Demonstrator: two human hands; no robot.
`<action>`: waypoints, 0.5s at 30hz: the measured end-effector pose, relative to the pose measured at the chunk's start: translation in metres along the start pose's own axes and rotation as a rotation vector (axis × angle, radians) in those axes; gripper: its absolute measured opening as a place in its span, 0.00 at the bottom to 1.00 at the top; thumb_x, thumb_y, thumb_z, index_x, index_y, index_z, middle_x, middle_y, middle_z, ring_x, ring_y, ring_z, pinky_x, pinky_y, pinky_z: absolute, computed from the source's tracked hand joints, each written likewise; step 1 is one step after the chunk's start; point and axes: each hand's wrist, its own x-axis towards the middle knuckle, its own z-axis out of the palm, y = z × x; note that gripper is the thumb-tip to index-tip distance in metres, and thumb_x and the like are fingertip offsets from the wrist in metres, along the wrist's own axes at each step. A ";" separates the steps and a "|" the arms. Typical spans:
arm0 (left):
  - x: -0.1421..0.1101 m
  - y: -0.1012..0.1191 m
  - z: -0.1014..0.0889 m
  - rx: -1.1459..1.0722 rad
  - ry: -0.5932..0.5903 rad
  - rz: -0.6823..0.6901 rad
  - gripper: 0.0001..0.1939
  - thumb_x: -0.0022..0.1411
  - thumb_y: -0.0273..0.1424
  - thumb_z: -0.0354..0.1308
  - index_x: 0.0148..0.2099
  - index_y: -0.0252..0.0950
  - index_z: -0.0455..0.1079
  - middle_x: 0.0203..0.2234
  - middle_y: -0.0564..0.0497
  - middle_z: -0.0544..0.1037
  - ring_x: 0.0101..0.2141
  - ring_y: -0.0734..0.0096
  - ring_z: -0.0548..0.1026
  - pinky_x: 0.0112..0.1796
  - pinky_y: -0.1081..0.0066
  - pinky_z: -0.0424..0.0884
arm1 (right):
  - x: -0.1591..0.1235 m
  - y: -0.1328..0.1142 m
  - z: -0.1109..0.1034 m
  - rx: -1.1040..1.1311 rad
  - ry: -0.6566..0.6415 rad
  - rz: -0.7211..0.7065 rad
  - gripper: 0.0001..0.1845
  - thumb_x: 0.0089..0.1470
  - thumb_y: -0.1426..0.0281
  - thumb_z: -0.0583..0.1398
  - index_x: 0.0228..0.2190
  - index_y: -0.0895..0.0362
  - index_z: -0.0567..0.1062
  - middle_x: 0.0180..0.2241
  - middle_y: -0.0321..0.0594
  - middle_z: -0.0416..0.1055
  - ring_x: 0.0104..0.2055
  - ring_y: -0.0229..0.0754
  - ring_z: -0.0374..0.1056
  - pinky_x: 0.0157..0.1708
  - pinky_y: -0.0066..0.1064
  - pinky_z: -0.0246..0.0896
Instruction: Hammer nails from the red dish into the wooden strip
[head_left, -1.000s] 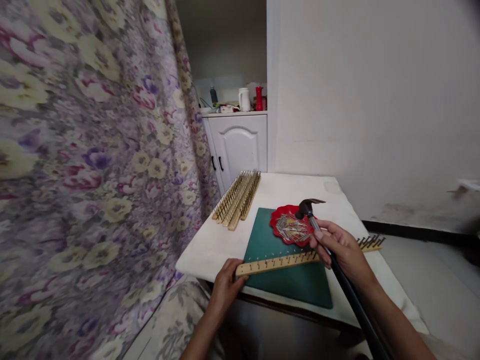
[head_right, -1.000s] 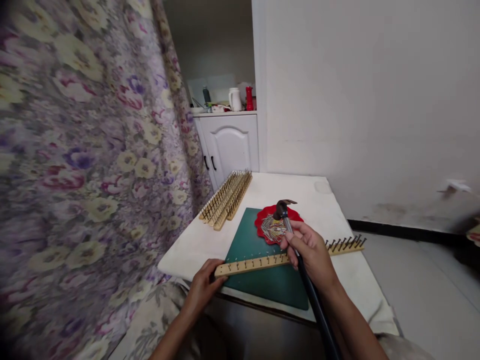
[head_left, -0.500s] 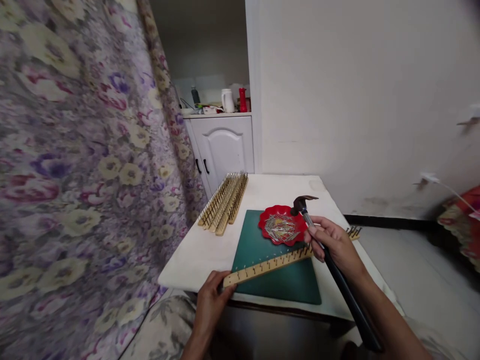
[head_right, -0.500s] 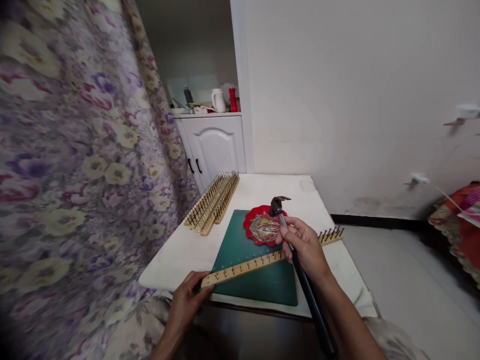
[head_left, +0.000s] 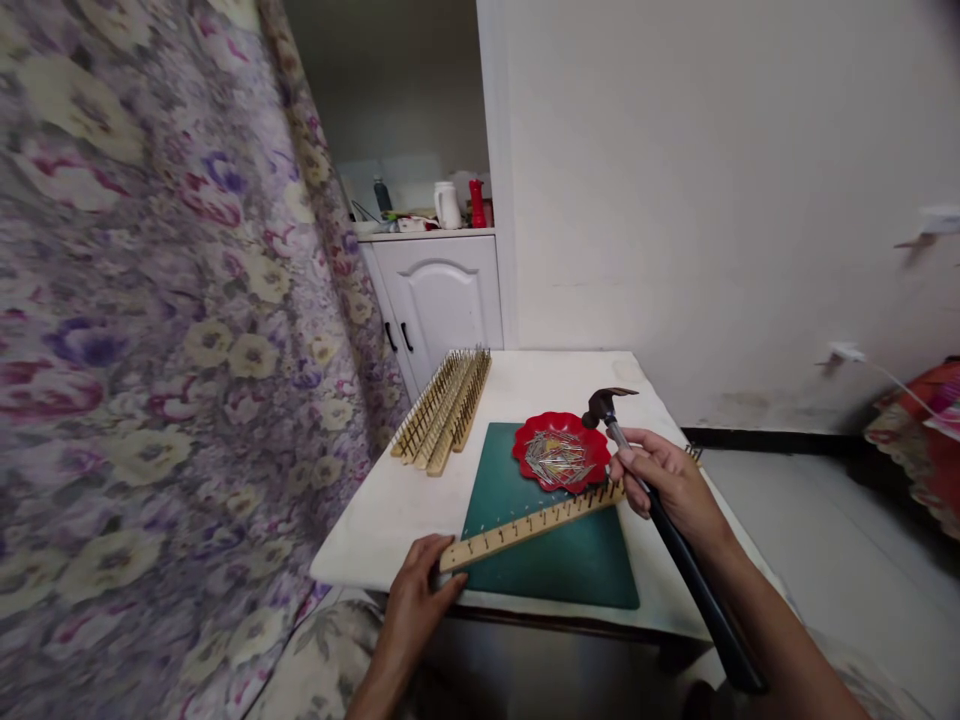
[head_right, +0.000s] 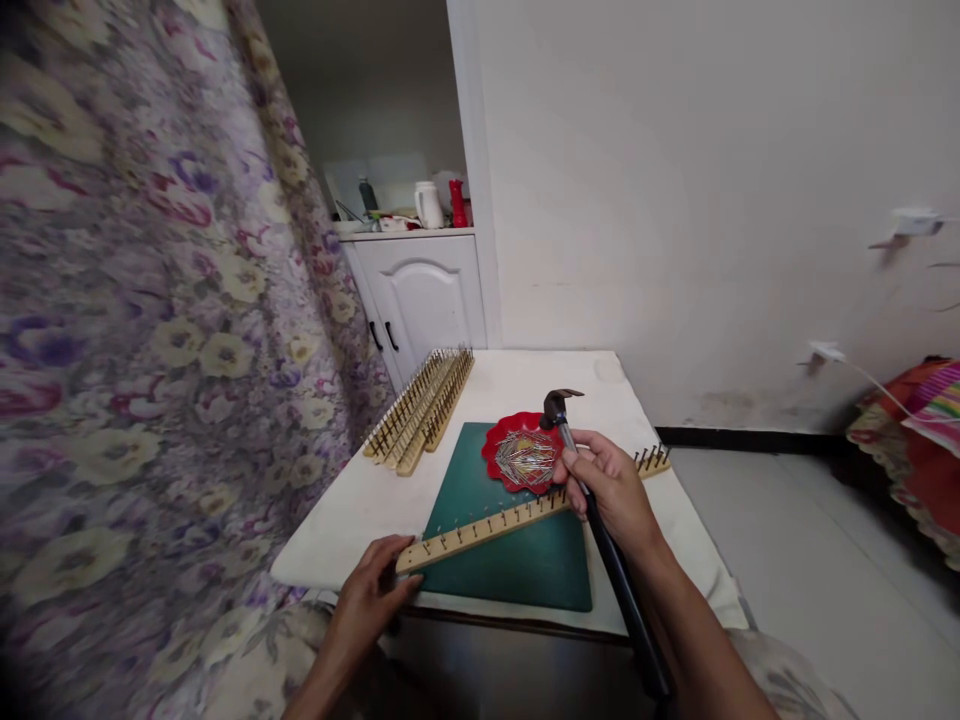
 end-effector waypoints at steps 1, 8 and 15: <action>0.001 -0.001 0.000 0.000 0.002 -0.001 0.22 0.48 0.35 0.60 0.47 0.37 0.71 0.44 0.45 0.72 0.47 0.57 0.71 0.49 0.59 0.67 | 0.000 0.001 0.000 0.002 -0.003 0.005 0.15 0.50 0.66 0.62 0.39 0.59 0.70 0.23 0.35 0.73 0.11 0.27 0.55 0.09 0.20 0.52; 0.001 -0.006 -0.017 -0.016 -0.048 -0.036 0.28 0.48 0.35 0.62 0.53 0.38 0.67 0.46 0.45 0.72 0.41 0.61 0.73 0.42 0.63 0.71 | 0.000 0.001 -0.003 0.001 0.001 0.011 0.15 0.51 0.66 0.63 0.39 0.59 0.70 0.22 0.34 0.72 0.11 0.27 0.55 0.09 0.19 0.52; 0.076 0.063 -0.029 0.091 -0.179 0.288 0.10 0.61 0.33 0.50 0.43 0.38 0.70 0.38 0.48 0.74 0.39 0.67 0.72 0.41 0.70 0.68 | 0.000 -0.009 -0.014 0.020 0.065 0.025 0.15 0.50 0.66 0.63 0.39 0.58 0.70 0.23 0.35 0.72 0.12 0.26 0.55 0.09 0.18 0.51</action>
